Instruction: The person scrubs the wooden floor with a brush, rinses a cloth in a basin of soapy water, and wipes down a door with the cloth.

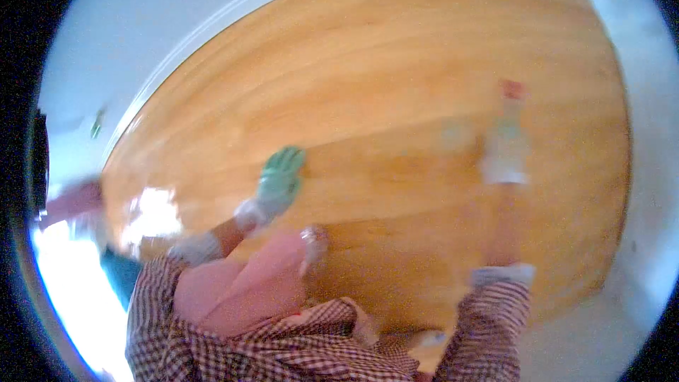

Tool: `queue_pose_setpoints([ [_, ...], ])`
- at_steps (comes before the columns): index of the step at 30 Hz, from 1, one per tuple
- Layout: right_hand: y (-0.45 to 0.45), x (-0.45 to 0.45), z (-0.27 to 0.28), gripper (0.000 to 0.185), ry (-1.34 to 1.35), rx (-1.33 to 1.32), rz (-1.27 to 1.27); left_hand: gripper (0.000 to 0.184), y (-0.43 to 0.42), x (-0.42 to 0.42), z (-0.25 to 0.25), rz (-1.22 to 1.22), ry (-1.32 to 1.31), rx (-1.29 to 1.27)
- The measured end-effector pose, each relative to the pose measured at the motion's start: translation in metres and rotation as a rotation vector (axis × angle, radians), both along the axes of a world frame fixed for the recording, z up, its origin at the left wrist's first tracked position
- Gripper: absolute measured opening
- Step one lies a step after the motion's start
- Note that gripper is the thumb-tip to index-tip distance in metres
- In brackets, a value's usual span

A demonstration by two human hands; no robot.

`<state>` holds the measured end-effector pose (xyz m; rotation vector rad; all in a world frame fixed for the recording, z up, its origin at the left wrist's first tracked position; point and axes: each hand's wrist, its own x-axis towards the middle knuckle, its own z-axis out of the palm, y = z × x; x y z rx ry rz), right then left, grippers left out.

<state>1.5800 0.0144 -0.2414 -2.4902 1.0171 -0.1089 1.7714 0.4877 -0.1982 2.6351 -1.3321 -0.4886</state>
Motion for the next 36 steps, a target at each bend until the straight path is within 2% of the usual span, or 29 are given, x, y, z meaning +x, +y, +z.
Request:
queue_pose_setpoints([
  [2, -0.073, 0.003, 0.001, 0.025, -0.036, 0.046, -0.201, 0.061, 0.016, -0.007, -0.004, 0.071, -0.117, 0.032],
  [4, -0.048, 0.008, 0.000, 0.031, -0.008, -0.052, -0.169, 0.062, 0.027, -0.009, -0.007, 0.123, -0.132, 0.030],
  [6, 0.043, 0.015, 0.000, 0.037, 0.006, -0.147, 0.050, 0.062, 0.028, -0.016, -0.019, 0.166, -0.143, 0.021],
  [9, 0.228, 0.041, 0.014, 0.047, 0.003, -0.195, 0.416, 0.063, 0.033, -0.021, -0.043, 0.224, -0.162, -0.051],
  [11, 0.293, 0.063, 0.020, 0.054, -0.028, -0.100, 0.498, 0.064, 0.035, -0.016, -0.044, 0.254, -0.140, -0.162],
  [13, 0.261, 0.060, 0.022, 0.051, -0.068, 0.506, 0.111, 0.065, 0.044, -0.017, -0.036, 0.300, -0.125, -0.149],
  [14, 0.226, 0.052, 0.029, 0.053, -0.082, 0.485, 0.096, 0.066, 0.045, -0.020, -0.030, 0.320, -0.096, -0.139],
  [17, 0.084, -0.008, 0.061, 0.062, -0.024, -0.162, 0.364, 0.067, 0.060, -0.009, -0.022, 0.377, -0.128, -0.063],
  [19, -0.007, -0.053, 0.048, 0.061, -0.206, 0.125, 0.099, 0.069, 0.062, -0.004, -0.026, 0.397, -0.099, 0.035],
  [21, -0.044, -0.071, 0.024, 0.063, -0.462, 0.512, -0.463, 0.069, 0.060, -0.016, -0.034, 0.454, -0.095, 0.087],
  [23, 0.010, -0.040, 0.020, 0.065, -0.480, 0.434, 0.026, 0.069, 0.053, -0.015, -0.042, 0.487, -0.141, 0.074],
  [26, 0.157, 0.016, 0.027, 0.050, -0.204, 0.180, 0.327, 0.068, 0.049, -0.018, -0.042, 0.520, -0.140, 0.023],
  [28, 0.252, 0.055, 0.012, 0.043, -0.059, 0.131, 0.431, 0.067, 0.046, -0.019, -0.042, 0.525, -0.105, 0.000],
  [29, 0.287, 0.074, 0.014, 0.041, -0.001, 0.122, 0.462, 0.067, 0.045, -0.016, -0.041, 0.532, -0.099, -0.011],
  [30, 0.309, 0.087, 0.030, 0.046, 0.075, -0.004, 0.551, 0.067, 0.044, -0.016, -0.042, 0.536, -0.091, -0.021],
  [32, 0.280, 0.067, 0.021, 0.050, -0.020, 0.388, 0.375, 0.067, 0.042, -0.020, -0.045, 0.545, -0.069, -0.033],
  [33, 0.250, 0.048, 0.016, 0.051, -0.069, 0.503, 0.288, 0.066, 0.041, -0.022, -0.042, 0.520, -0.064, -0.025],
  [36, 0.118, -0.045, 0.030, 0.055, -0.270, 0.495, 0.064, 0.064, 0.030, -0.035, -0.041, 0.437, -0.053, 0.012],
])
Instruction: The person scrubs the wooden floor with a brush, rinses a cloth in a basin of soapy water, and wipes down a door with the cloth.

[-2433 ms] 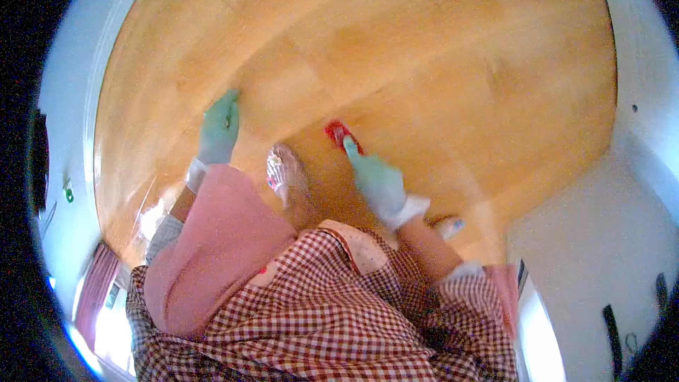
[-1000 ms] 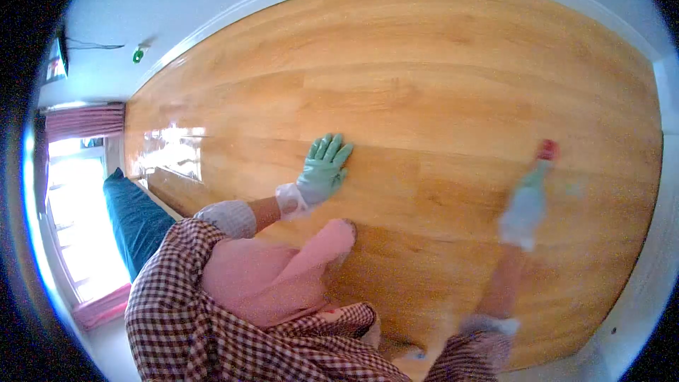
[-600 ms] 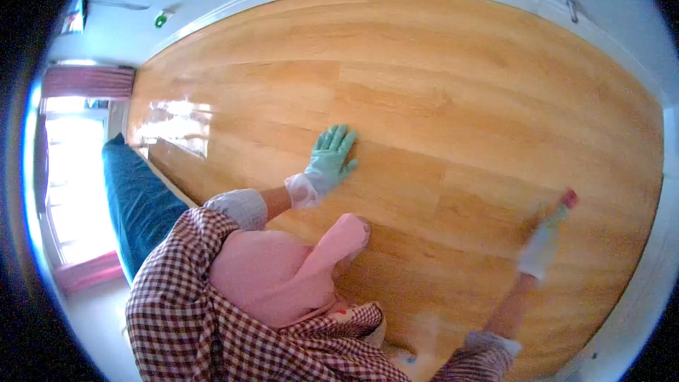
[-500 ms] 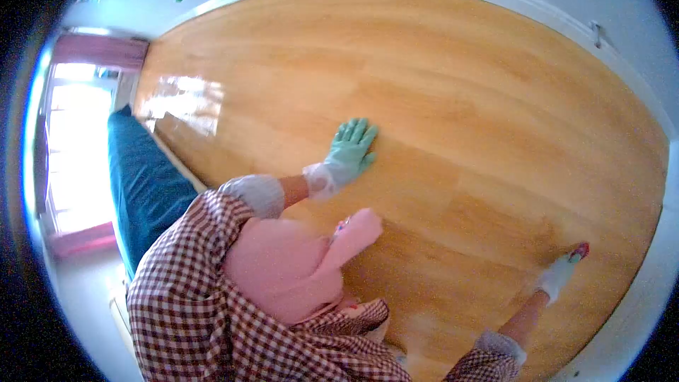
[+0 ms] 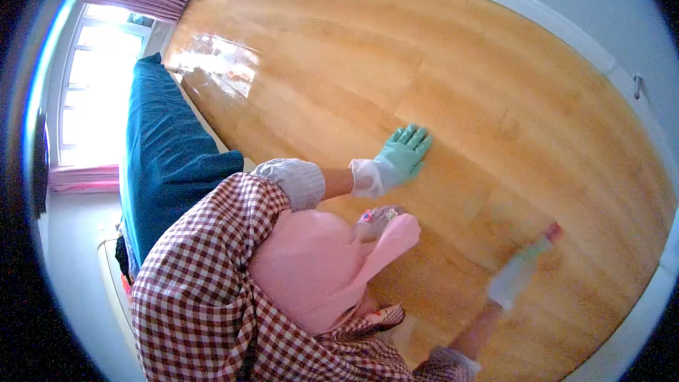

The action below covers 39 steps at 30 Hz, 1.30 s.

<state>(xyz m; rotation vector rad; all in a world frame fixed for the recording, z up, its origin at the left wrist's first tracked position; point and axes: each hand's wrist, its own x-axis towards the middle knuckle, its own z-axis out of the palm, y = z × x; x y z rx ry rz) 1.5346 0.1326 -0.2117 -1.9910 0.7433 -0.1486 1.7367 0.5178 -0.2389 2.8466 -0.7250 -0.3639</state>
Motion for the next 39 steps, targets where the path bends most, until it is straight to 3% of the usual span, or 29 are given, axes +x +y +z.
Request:
queue_pose_setpoints([
  [3, -0.079, -0.078, 0.012, 0.058, -0.032, -0.035, -0.233, 0.065, -0.001, 0.001, -0.015, -0.022, -0.040, 0.063],
  [5, -0.063, -0.108, 0.007, 0.058, 0.068, -0.173, -0.223, 0.065, -0.025, -0.010, 0.006, -0.024, -0.054, 0.081],
  [9, 0.084, -0.131, -0.006, 0.059, 0.206, -0.493, 0.149, 0.066, -0.054, -0.014, -0.027, -0.159, -0.115, 0.039],
  [11, 0.153, -0.130, -0.007, 0.059, 0.203, -0.483, 0.311, 0.067, -0.072, -0.017, -0.016, -0.245, -0.007, -0.070],
  [13, 0.172, -0.128, -0.012, 0.059, 0.121, -0.281, 0.315, 0.068, -0.089, -0.022, -0.019, -0.381, -0.007, -0.068],
  [16, 0.088, -0.137, -0.010, 0.060, 0.038, 0.027, 0.026, 0.070, -0.104, -0.025, -0.006, -0.446, 0.001, -0.002],
  [19, -0.028, -0.154, 0.044, 0.061, 0.075, 0.234, -0.476, 0.071, -0.107, -0.033, -0.009, -0.441, -0.003, -0.033],
  [21, -0.089, -0.195, 0.043, 0.058, 0.230, 0.512, -0.699, 0.074, -0.105, -0.027, 0.000, -0.494, 0.000, -0.044],
  [23, -0.070, -0.229, -0.024, 0.055, 0.358, 0.008, -0.416, 0.078, -0.105, -0.012, 0.014, -0.564, 0.010, 0.035],
  [26, 0.096, -0.238, -0.108, 0.056, 0.439, -1.071, 0.274, 0.082, -0.112, -0.004, 0.024, -0.687, 0.050, 0.072],
  [28, 0.242, -0.142, 0.021, 0.053, 0.752, -0.630, 0.433, 0.084, -0.096, 0.009, 0.019, -0.793, 0.061, 0.013],
  [29, 0.287, -0.143, 0.006, 0.052, 0.503, -0.682, 0.360, 0.085, -0.095, 0.013, 0.010, -0.883, 0.073, -0.055],
  [30, 0.296, -0.140, 0.017, 0.050, 0.437, -0.599, 0.387, 0.086, -0.098, 0.018, 0.014, -0.982, 0.098, 0.034],
  [31, 0.289, -0.133, 0.028, 0.049, 0.374, -0.518, 0.385, 0.088, -0.112, 0.018, 0.026, -1.106, 0.114, 0.122],
  [33, 0.244, -0.125, 0.022, 0.046, 0.606, -0.176, 0.173, 0.098, -0.136, -0.002, 0.060, -1.088, 0.128, 0.331],
  [35, 0.176, -0.124, 0.055, 0.045, 0.640, -0.042, -0.122, 0.105, -0.148, -0.005, 0.092, -1.180, 0.047, 0.394],
  [38, 0.082, -0.168, 0.099, 0.043, 0.659, -0.088, -0.629, 0.110, -0.157, -0.029, 0.117, -1.210, -0.021, 0.380],
  [39, 0.093, -0.186, 0.103, 0.043, 0.712, -0.200, -0.552, 0.111, -0.160, -0.041, 0.127, -1.210, -0.030, 0.362],
])
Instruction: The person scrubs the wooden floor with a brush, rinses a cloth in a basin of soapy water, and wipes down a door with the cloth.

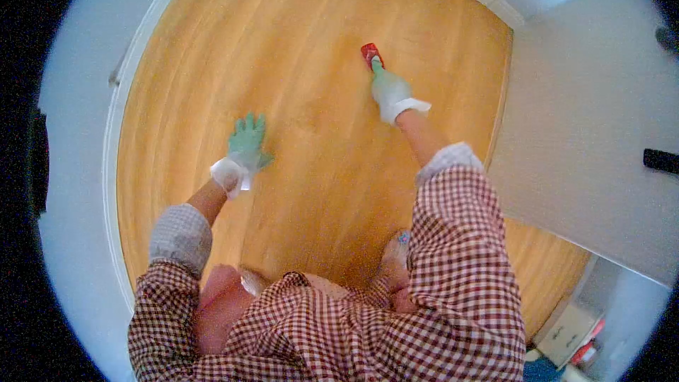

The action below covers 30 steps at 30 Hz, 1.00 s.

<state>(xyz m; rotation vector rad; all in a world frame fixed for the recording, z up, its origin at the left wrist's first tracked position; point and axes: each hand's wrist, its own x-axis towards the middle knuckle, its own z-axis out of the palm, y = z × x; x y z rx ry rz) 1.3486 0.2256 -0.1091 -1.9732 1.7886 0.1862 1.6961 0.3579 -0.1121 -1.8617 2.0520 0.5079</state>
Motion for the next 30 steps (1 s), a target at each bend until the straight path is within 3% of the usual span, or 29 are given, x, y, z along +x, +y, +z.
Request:
queue_pose_setpoints([
  [1, 0.011, 0.027, -0.058, 0.044, 0.115, -0.046, 0.094, 0.113, -0.007, 0.028, -0.062, -0.011, 0.065, 0.020],
  [2, 0.015, 0.014, -0.059, 0.047, 0.195, -0.098, 0.194, 0.115, -0.020, 0.005, -0.048, -0.014, 0.093, 0.033],
  [3, 0.053, 0.009, -0.069, 0.049, 0.027, 0.036, 0.197, 0.116, -0.022, -0.013, -0.035, -0.009, 0.118, 0.062],
  [5, 0.161, -0.028, -0.112, 0.053, -0.230, 0.063, 0.324, 0.113, -0.053, -0.074, -0.014, 0.026, -0.009, 0.097],
  [7, 0.203, -0.025, -0.117, 0.054, -0.280, 0.013, 0.472, 0.114, -0.060, -0.091, -0.021, 0.119, -0.151, 0.147],
  [9, 0.183, 0.007, -0.027, 0.056, -0.204, 0.126, 0.470, 0.117, -0.054, -0.097, -0.036, 0.243, -0.328, 0.210],
  [12, 0.043, 0.013, -0.038, 0.049, -0.159, -0.089, 0.150, 0.115, -0.046, -0.096, -0.059, 0.264, -0.423, 0.121],
  [13, -0.017, 0.013, -0.042, 0.046, -0.276, -0.027, -0.055, 0.110, -0.050, -0.096, -0.048, 0.255, -0.410, 0.157],
  [14, -0.033, 0.019, -0.050, 0.047, -0.296, -0.043, -0.104, 0.105, -0.059, -0.099, -0.030, 0.247, -0.393, 0.192],
  [15, -0.032, 0.018, -0.051, 0.046, -0.281, -0.064, -0.118, 0.100, -0.061, -0.105, -0.015, 0.238, -0.366, 0.228],
  [18, 0.063, 0.024, -0.049, 0.050, -0.124, -0.134, 0.181, 0.082, -0.049, -0.070, -0.079, 0.190, -0.333, 0.121],
  [21, 0.172, 0.019, -0.034, 0.061, -0.206, 0.159, 0.359, 0.075, -0.049, -0.077, -0.079, 0.224, -0.352, 0.105],
  [23, 0.144, 0.008, -0.037, 0.071, -0.225, 0.161, 0.264, 0.072, -0.053, -0.092, -0.059, 0.246, -0.373, 0.152],
  [26, -0.018, -0.044, -0.031, 0.058, -0.252, -0.065, -0.165, 0.078, -0.040, -0.079, -0.083, 0.255, -0.430, 0.113],
  [29, -0.133, -0.131, -0.015, 0.057, -0.050, -0.127, -0.505, 0.091, -0.041, -0.079, -0.075, 0.231, -0.434, 0.127],
  [30, -0.128, -0.148, -0.023, 0.055, -0.017, -0.131, -0.498, 0.095, -0.041, -0.079, -0.072, 0.224, -0.431, 0.142],
])
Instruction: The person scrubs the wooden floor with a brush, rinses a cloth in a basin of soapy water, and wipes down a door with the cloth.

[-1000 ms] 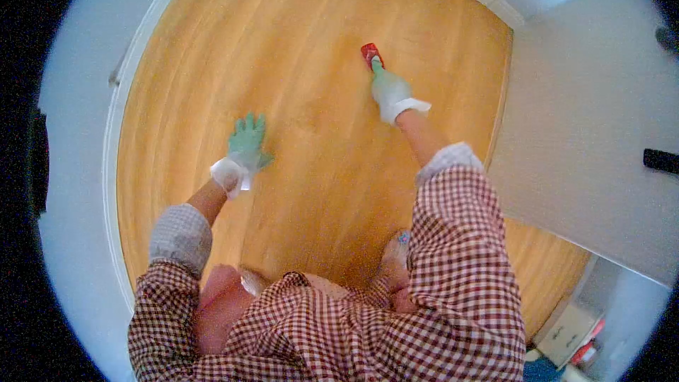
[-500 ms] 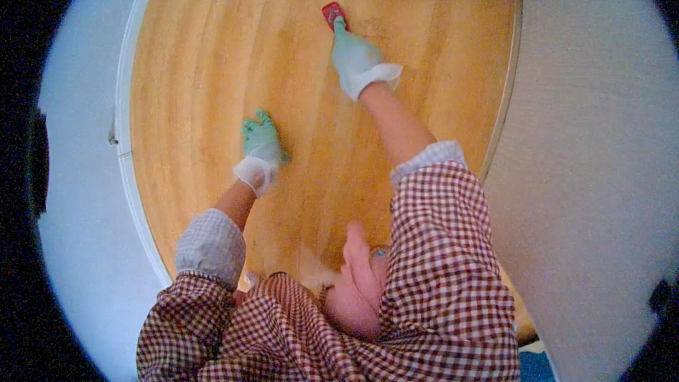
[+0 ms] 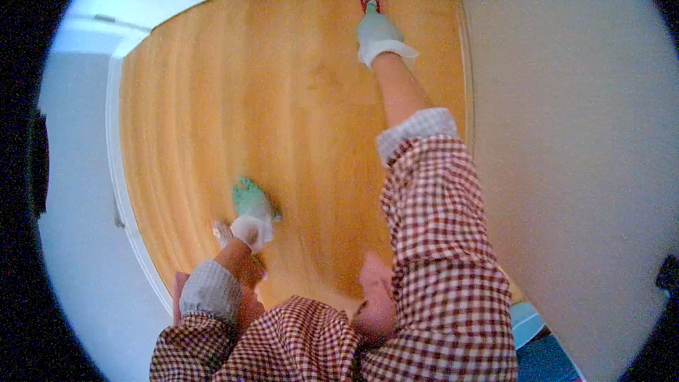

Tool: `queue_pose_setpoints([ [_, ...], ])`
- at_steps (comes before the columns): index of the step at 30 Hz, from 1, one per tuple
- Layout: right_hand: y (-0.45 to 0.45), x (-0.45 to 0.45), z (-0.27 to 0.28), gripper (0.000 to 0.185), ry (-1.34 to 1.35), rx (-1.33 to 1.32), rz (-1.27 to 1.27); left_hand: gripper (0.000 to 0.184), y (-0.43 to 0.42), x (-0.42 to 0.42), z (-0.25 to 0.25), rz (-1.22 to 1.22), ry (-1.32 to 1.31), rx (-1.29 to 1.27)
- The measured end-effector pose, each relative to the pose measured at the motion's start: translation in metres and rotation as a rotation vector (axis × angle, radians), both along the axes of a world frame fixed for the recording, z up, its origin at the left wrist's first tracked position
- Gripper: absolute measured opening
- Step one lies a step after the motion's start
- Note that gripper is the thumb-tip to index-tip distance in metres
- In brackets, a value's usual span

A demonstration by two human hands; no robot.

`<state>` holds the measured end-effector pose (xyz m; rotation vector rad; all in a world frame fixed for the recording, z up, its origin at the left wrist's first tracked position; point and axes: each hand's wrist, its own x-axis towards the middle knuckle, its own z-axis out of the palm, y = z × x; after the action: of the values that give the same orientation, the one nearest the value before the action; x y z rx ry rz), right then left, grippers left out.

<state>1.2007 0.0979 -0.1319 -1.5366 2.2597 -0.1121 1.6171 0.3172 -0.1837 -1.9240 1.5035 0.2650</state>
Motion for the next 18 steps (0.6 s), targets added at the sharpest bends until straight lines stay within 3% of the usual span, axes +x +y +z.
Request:
queue_pose_setpoints([
  [1, 0.006, -0.016, -0.006, 0.054, 0.033, 0.005, 0.005, 0.100, 0.000, 0.000, 0.006, -0.001, 0.009, 0.028],
  [4, 0.171, 0.021, -0.002, 0.062, 0.530, -0.029, 0.286, 0.113, -0.008, -0.004, 0.024, 0.013, 0.068, 0.138],
  [6, 0.295, 0.072, 0.016, 0.059, 0.214, 0.175, 0.230, 0.122, -0.029, -0.022, 0.048, -0.134, 0.186, 0.122],
  [8, 0.402, 0.106, 0.020, 0.056, -0.080, 0.330, 0.110, 0.117, -0.051, -0.052, 0.076, -0.521, 0.374, -0.153],
  [10, 0.411, 0.092, 0.006, 0.055, -0.226, 0.237, -0.031, 0.121, -0.090, -0.109, 0.082, -0.416, 0.444, -0.074],
  [11, 0.382, 0.068, 0.001, 0.055, -0.213, 0.102, -0.100, 0.124, -0.106, -0.136, 0.084, -0.367, 0.384, -0.025],
  [13, 0.288, 0.003, 0.018, 0.057, -0.051, 0.227, -0.221, 0.130, -0.127, -0.172, 0.083, -0.255, 0.262, 0.062],
  [18, 0.034, -0.189, -0.014, 0.070, 0.510, 0.125, 0.052, 0.134, -0.127, -0.175, 0.070, -0.226, 0.235, 0.043],
])
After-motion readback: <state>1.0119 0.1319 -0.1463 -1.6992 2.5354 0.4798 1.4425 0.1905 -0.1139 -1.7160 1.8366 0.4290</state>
